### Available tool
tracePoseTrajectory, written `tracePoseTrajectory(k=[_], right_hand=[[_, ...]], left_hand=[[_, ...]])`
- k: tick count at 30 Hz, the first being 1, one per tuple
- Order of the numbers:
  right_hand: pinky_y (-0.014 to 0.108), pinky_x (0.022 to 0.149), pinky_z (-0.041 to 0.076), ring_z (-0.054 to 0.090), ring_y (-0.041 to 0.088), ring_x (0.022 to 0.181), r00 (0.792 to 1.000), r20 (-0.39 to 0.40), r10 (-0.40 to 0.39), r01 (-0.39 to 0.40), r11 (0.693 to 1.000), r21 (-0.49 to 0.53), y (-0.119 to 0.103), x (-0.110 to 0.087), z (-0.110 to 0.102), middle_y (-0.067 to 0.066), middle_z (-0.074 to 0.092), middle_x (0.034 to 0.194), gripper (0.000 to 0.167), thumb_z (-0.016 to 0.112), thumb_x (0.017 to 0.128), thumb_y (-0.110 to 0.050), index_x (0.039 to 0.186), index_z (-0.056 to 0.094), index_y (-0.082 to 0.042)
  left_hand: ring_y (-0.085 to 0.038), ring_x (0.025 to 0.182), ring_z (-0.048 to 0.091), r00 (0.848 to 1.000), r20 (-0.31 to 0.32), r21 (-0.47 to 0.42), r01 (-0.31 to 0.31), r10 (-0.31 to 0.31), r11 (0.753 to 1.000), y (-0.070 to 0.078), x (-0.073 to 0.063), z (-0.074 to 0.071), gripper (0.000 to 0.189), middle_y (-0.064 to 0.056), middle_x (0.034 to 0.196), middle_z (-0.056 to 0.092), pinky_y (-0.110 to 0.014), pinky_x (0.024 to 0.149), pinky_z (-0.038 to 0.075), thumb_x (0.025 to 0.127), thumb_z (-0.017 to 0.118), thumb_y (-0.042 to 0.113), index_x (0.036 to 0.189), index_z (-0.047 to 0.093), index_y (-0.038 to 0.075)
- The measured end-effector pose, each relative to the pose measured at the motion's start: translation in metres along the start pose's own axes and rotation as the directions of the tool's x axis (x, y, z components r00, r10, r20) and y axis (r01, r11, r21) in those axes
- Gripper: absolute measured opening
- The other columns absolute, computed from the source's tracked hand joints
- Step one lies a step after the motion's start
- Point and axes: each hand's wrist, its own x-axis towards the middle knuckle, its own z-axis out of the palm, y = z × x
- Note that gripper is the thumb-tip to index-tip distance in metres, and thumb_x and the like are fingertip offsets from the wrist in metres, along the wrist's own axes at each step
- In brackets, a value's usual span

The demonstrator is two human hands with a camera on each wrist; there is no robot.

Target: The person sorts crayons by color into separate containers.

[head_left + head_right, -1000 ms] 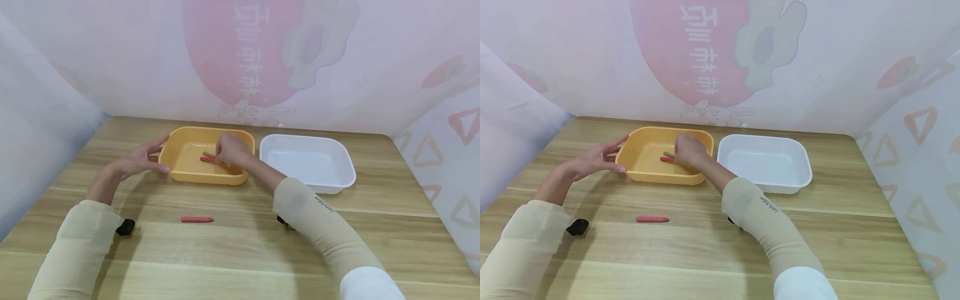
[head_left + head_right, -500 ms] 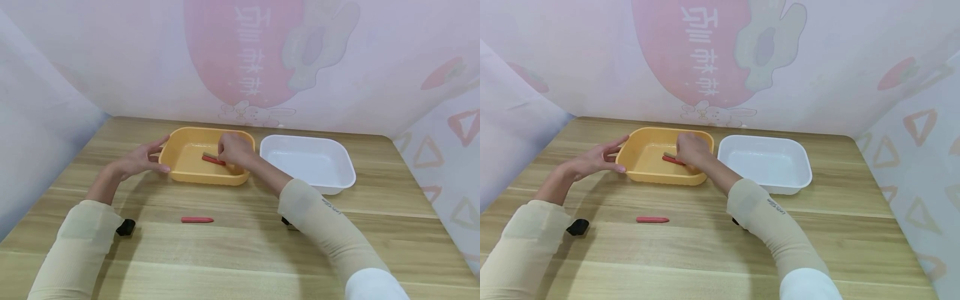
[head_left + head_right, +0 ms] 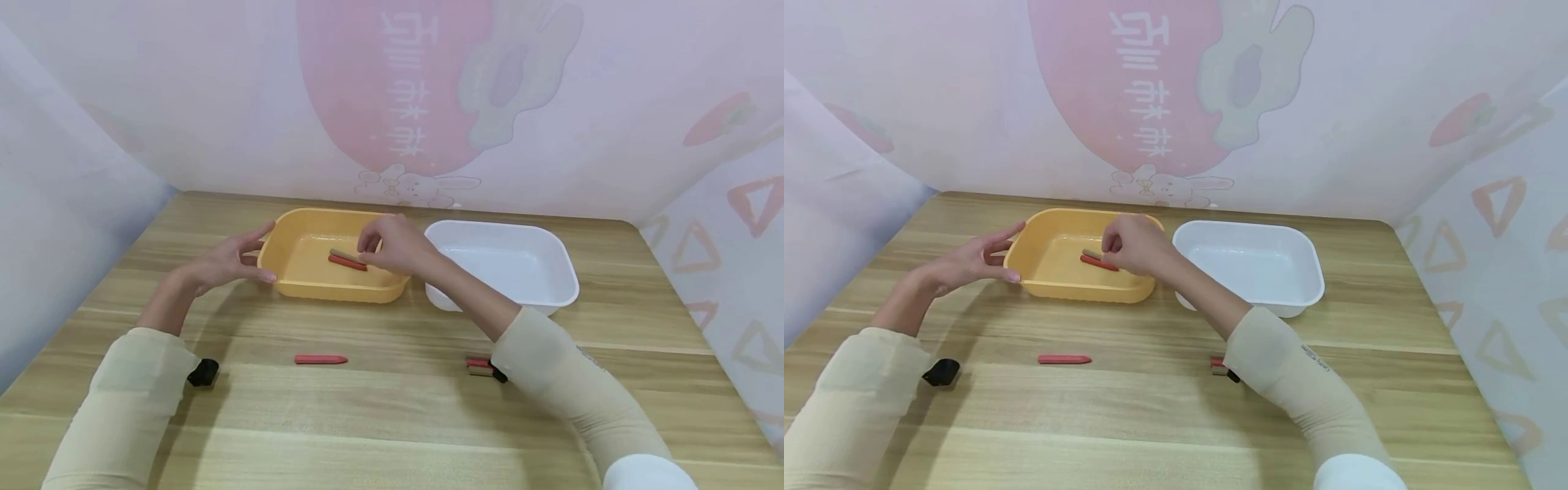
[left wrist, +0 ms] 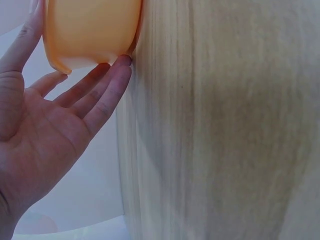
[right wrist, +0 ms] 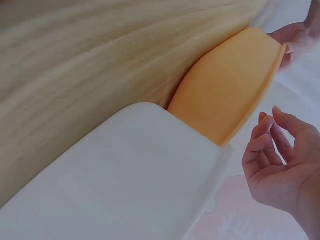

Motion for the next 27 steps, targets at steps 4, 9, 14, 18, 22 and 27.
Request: tracePoseTrajectory(k=[4, 9, 14, 18, 22, 27], right_hand=[[0.025, 0.070, 0.052, 0.069, 0.017, 0.079, 0.995, 0.015, -0.097, 0.096, 0.993, 0.069, -0.005, -0.015, 0.001, 0.000, 0.075, 0.081, 0.005, 0.076, 0.094, -0.009, 0.092, 0.079, -0.006], [0.022, 0.070, 0.055, 0.068, 0.012, 0.072, 0.969, 0.054, -0.241, 0.232, 0.963, 0.133, -0.013, -0.033, 0.006, 0.002, 0.075, 0.082, 0.004, 0.076, 0.094, -0.006, 0.095, 0.077, -0.003], [0.019, 0.070, 0.054, 0.066, 0.007, 0.070, 0.953, 0.111, -0.280, 0.263, 0.953, 0.151, -0.016, -0.044, 0.014, 0.002, 0.075, 0.083, 0.007, 0.077, 0.092, -0.005, 0.099, 0.077, -0.001], [0.017, 0.069, 0.053, 0.066, 0.008, 0.071, 0.948, 0.177, -0.264, 0.246, 0.962, 0.119, -0.014, -0.049, 0.022, 0.001, 0.074, 0.084, 0.006, 0.077, 0.092, -0.003, 0.098, 0.077, -0.002], [0.018, 0.067, 0.051, 0.064, 0.008, 0.071, 0.946, 0.241, -0.218, 0.214, 0.976, 0.043, -0.014, -0.050, 0.034, -0.002, 0.074, 0.084, 0.007, 0.076, 0.092, -0.005, 0.099, 0.077, -0.004], [0.019, 0.066, 0.050, 0.063, 0.004, 0.072, 0.945, 0.295, -0.142, 0.162, 0.986, -0.045, -0.016, -0.051, 0.048, -0.009, 0.072, 0.085, 0.009, 0.077, 0.093, -0.011, 0.101, 0.078, -0.009]], left_hand=[[-0.056, 0.141, 0.041, 1.000, 0.001, 0.000, 0.001, -0.001, 1.000, 0.000, -0.001, -0.001, 0.108, -0.035, 0.164, 0.020, -0.070, 0.112, 0.031, 0.095, 0.075, 0.009, 0.167, -0.005, 0.016], [-0.055, 0.140, 0.042, 1.000, 0.003, 0.002, -0.004, 0.004, 1.000, -0.001, 0.000, -0.001, 0.108, -0.034, 0.164, 0.021, -0.070, 0.112, 0.032, 0.095, 0.075, 0.008, 0.167, -0.005, 0.016], [-0.055, 0.141, 0.042, 1.000, 0.000, 0.003, 0.001, -0.001, 1.000, 0.000, -0.001, -0.001, 0.109, -0.034, 0.163, 0.023, -0.071, 0.112, 0.031, 0.095, 0.075, 0.009, 0.167, -0.005, 0.017], [-0.054, 0.141, 0.042, 1.000, -0.001, 0.003, 0.003, -0.003, 1.000, 0.000, 0.000, -0.001, 0.109, -0.034, 0.163, 0.023, -0.071, 0.112, 0.030, 0.095, 0.075, 0.009, 0.167, -0.005, 0.017], [-0.054, 0.141, 0.042, 1.000, 0.001, 0.000, 0.000, 0.000, 1.000, 0.000, 0.000, -0.001, 0.109, -0.034, 0.164, 0.022, -0.069, 0.112, 0.032, 0.095, 0.075, 0.008, 0.167, -0.006, 0.017], [-0.053, 0.140, 0.044, 1.000, 0.000, -0.003, 0.006, -0.006, 1.000, -0.001, -0.001, 0.000, 0.109, -0.033, 0.164, 0.021, -0.068, 0.112, 0.033, 0.095, 0.075, 0.008, 0.167, -0.006, 0.016]])
